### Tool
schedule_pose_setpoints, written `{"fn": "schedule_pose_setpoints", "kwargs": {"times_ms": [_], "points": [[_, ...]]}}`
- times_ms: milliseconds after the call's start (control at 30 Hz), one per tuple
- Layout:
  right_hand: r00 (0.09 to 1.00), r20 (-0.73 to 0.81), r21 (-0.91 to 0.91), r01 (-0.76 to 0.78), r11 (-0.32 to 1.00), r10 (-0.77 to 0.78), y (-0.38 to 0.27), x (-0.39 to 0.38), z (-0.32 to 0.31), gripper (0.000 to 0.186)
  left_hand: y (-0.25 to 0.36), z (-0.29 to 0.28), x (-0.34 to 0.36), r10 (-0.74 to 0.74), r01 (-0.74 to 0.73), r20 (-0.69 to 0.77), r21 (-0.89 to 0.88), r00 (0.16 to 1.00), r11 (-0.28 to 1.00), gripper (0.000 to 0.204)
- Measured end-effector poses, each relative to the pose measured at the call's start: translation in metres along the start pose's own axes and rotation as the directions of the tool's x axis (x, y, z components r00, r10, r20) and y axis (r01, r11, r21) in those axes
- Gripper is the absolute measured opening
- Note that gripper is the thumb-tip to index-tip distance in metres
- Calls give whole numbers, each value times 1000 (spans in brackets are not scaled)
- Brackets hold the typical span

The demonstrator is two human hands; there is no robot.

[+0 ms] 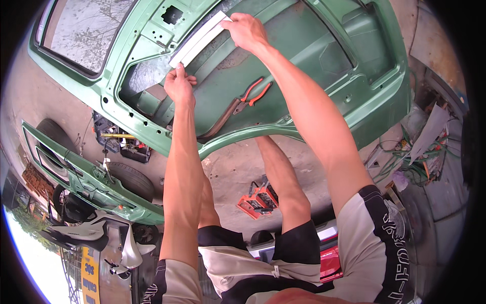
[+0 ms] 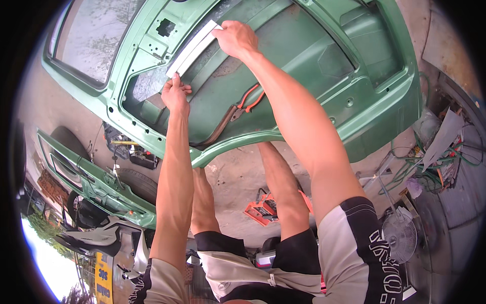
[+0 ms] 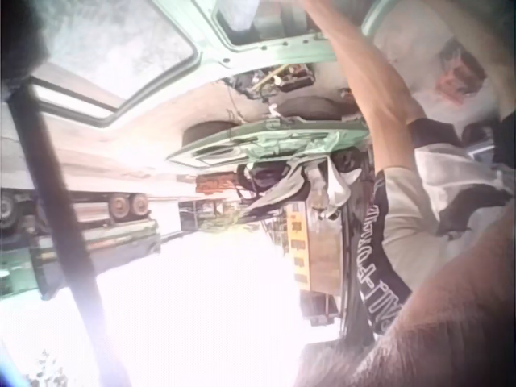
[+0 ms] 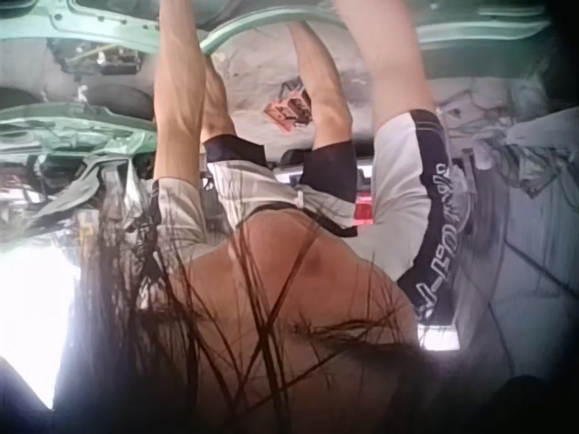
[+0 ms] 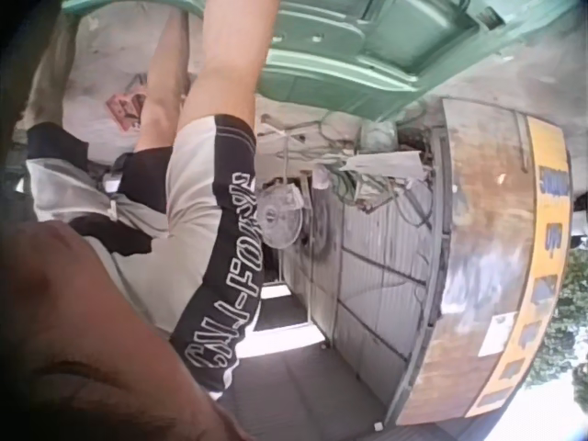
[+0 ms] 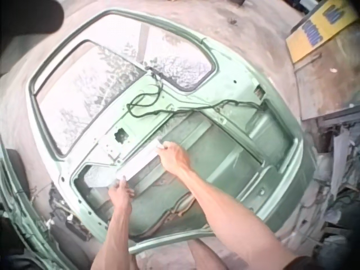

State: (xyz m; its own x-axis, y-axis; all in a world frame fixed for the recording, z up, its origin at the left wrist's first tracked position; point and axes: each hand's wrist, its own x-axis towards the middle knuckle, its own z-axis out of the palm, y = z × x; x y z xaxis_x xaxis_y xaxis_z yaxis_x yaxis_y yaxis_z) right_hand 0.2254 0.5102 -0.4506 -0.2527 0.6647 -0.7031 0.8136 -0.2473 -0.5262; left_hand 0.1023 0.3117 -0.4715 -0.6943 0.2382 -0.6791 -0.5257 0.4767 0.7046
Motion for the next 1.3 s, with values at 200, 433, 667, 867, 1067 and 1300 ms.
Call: {"fn": "schedule_pose_setpoints", "kwargs": {"times_ms": [200, 433, 667, 867, 1067, 1300], "points": [[1000, -16, -1, 11, 1000, -11, -1, -3, -2, 32, 4, -1, 0, -146, 150, 44, -113, 988, 982, 26], [989, -147, 9, 29, 1000, -28, 8, -11, 6, 31, 2, 2, -10, -204, 212, 61, -163, 977, 964, 23], [990, -138, 48, -23, 999, 29, 18, -12, 9, 35, -1, 5, -21, -195, 191, -28, -121, 980, 974, 24], [977, -212, 52, 21, 998, -9, 31, -7, 17, 28, 0, 11, -25, -202, 193, -65, -122, 977, 974, 26], [982, -183, 276, -1, 961, 54, 28, -18, 22, 31, -4, 4, -26, -200, 191, -88, -102, 976, 976, 25], [975, -222, 291, 53, 955, 13, 41, -22, 16, 32, -10, 12, -40, -206, 198, -73, -111, 976, 974, 25]]}}
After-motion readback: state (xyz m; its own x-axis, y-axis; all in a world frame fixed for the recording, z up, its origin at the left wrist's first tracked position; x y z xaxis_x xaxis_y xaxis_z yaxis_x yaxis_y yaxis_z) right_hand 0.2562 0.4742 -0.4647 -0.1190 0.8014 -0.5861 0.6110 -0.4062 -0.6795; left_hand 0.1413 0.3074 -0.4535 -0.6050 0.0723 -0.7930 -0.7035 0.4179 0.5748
